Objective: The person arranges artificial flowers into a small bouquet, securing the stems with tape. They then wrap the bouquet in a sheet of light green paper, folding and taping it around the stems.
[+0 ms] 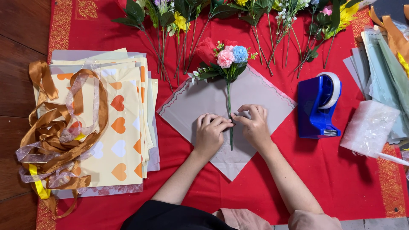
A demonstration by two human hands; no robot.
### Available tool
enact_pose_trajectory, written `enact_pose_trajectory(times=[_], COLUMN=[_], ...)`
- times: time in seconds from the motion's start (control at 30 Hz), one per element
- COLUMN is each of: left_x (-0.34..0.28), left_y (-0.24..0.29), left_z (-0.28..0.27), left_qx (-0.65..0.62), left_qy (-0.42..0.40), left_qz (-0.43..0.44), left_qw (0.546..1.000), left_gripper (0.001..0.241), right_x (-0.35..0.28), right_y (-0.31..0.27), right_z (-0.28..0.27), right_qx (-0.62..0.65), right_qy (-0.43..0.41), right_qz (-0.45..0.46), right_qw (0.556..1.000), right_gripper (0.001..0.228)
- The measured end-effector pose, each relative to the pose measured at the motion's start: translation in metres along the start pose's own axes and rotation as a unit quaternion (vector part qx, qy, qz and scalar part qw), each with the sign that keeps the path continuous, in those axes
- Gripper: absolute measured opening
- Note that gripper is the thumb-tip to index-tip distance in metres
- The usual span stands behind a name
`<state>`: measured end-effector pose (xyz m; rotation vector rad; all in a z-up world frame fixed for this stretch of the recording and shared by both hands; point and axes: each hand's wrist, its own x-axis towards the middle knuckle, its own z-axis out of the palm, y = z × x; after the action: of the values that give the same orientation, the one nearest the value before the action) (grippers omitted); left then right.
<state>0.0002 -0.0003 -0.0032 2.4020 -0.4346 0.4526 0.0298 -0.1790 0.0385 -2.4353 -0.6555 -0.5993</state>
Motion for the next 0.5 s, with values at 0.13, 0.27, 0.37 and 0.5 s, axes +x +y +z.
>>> enact_pose_trajectory(times=[0.13, 0.27, 0.37, 0.5], left_x=[0.0008, 0.0004, 0.0008, 0.0012], left_y=[0.0017, 0.0011, 0.0012, 0.0015], left_z=[-0.0021, -0.0016, -0.0017, -0.0027], left_qx=[-0.005, -0.003, -0.004, 0.0], left_qy=[-0.001, 0.0, 0.0, -0.004], left_qz=[-0.001, -0.001, -0.001, -0.002], left_qw=[1.0, 1.0, 1.0, 1.0], left_gripper=[0.035, 0.035, 0.035, 0.036], right_x=[-0.0007, -0.0008, -0.0017, 0.0], right_y=[0.0014, 0.001, 0.0013, -0.001], right_z=[0.0013, 0.0016, 0.0026, 0.0005], right_qx=[0.005, 0.006, 0.006, 0.005], right_qy=[0.002, 0.006, 0.006, 0.002], right_qz=[-0.001, -0.002, 0.001, 0.006], right_qw=[1.0, 1.0, 1.0, 1.0], right_gripper=[0.035, 0.033, 0.031, 0.03])
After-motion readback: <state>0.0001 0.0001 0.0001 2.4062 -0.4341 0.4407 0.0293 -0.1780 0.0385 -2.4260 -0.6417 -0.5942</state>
